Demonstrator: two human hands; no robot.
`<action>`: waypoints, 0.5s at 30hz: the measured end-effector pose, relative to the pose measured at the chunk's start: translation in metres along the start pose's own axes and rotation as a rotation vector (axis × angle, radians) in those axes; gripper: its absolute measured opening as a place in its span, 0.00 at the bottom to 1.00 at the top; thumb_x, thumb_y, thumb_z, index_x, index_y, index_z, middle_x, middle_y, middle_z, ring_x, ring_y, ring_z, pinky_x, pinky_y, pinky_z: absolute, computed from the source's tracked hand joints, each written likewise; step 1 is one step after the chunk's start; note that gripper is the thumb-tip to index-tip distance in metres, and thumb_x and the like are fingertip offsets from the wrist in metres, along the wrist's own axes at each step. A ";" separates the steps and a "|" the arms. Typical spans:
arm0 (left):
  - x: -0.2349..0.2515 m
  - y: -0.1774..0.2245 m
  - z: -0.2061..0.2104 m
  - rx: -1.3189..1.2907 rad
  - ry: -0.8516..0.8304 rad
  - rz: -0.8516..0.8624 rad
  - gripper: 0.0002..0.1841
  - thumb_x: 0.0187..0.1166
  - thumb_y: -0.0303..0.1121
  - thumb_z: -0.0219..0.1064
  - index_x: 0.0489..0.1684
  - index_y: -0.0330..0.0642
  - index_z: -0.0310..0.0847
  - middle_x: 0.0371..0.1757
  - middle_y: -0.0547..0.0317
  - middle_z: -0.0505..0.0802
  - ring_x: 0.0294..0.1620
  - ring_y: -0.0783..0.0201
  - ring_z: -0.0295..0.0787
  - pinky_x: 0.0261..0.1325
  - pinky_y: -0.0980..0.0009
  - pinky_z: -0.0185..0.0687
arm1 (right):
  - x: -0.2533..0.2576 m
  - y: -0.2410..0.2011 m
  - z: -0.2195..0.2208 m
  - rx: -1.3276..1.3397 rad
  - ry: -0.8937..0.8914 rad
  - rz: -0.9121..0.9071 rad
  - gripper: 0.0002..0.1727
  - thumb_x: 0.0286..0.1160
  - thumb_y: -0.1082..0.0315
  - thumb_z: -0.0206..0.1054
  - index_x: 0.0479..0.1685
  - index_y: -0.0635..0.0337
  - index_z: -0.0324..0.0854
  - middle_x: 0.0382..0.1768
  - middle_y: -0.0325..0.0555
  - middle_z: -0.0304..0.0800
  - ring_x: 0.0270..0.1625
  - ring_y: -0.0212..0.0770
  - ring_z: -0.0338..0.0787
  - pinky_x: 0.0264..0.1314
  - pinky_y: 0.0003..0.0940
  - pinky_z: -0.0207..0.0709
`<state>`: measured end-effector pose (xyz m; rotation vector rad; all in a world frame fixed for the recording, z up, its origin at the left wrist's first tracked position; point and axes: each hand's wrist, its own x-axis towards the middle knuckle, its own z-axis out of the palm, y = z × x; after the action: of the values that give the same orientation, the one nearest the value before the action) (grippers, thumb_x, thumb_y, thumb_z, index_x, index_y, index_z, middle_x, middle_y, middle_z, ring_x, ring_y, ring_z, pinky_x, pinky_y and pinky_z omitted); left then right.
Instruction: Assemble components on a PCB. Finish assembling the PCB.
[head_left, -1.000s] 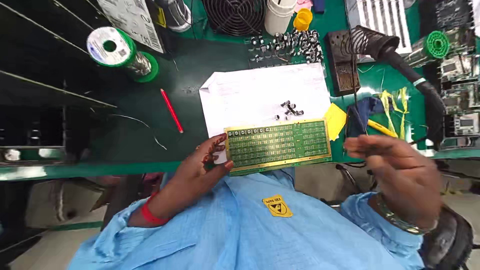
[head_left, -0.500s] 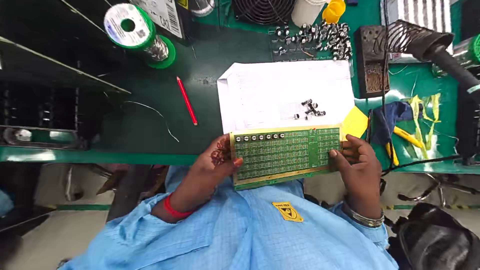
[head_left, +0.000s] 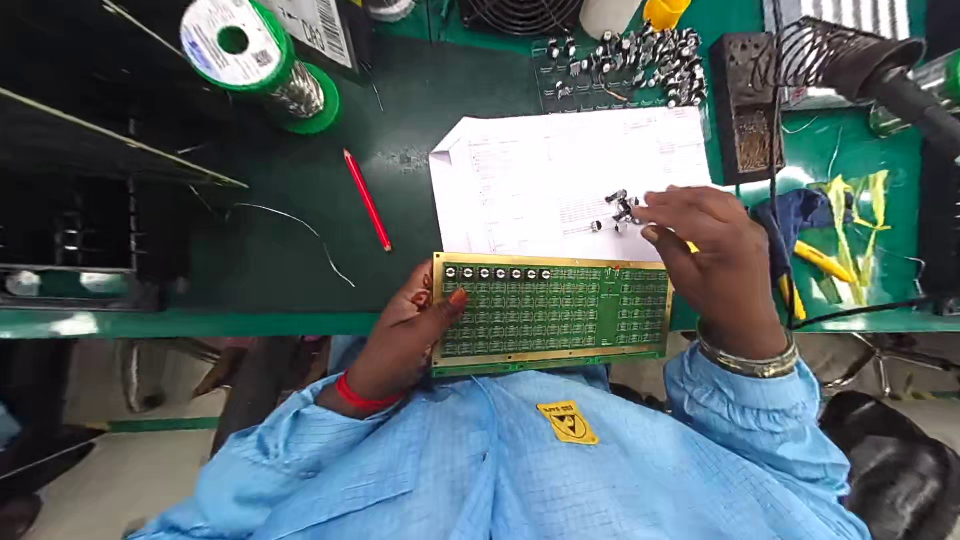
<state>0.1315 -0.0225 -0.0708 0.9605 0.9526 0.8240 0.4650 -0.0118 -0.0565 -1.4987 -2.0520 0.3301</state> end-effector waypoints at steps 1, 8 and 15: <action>0.000 -0.001 -0.001 -0.003 -0.012 0.000 0.16 0.86 0.24 0.53 0.68 0.47 0.67 0.51 0.76 0.93 0.51 0.77 0.92 0.58 0.76 0.90 | 0.010 0.003 0.006 0.007 -0.058 -0.048 0.13 0.81 0.67 0.66 0.55 0.58 0.93 0.62 0.56 0.91 0.72 0.59 0.85 0.80 0.51 0.71; 0.002 -0.003 -0.005 -0.027 -0.044 0.012 0.16 0.86 0.24 0.53 0.69 0.48 0.66 0.53 0.76 0.93 0.53 0.77 0.92 0.60 0.76 0.89 | 0.026 0.029 0.032 0.017 -0.224 -0.176 0.15 0.80 0.58 0.67 0.55 0.54 0.94 0.65 0.55 0.89 0.72 0.61 0.82 0.76 0.55 0.72; 0.005 -0.002 -0.006 -0.050 -0.045 -0.016 0.16 0.86 0.26 0.55 0.69 0.49 0.67 0.54 0.76 0.93 0.54 0.76 0.92 0.61 0.75 0.89 | 0.012 0.043 0.030 0.037 -0.133 -0.119 0.27 0.77 0.51 0.70 0.69 0.61 0.85 0.67 0.58 0.87 0.69 0.60 0.82 0.74 0.53 0.70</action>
<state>0.1286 -0.0171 -0.0760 0.9240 0.8958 0.8060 0.4793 0.0179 -0.0989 -1.3577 -2.2159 0.4289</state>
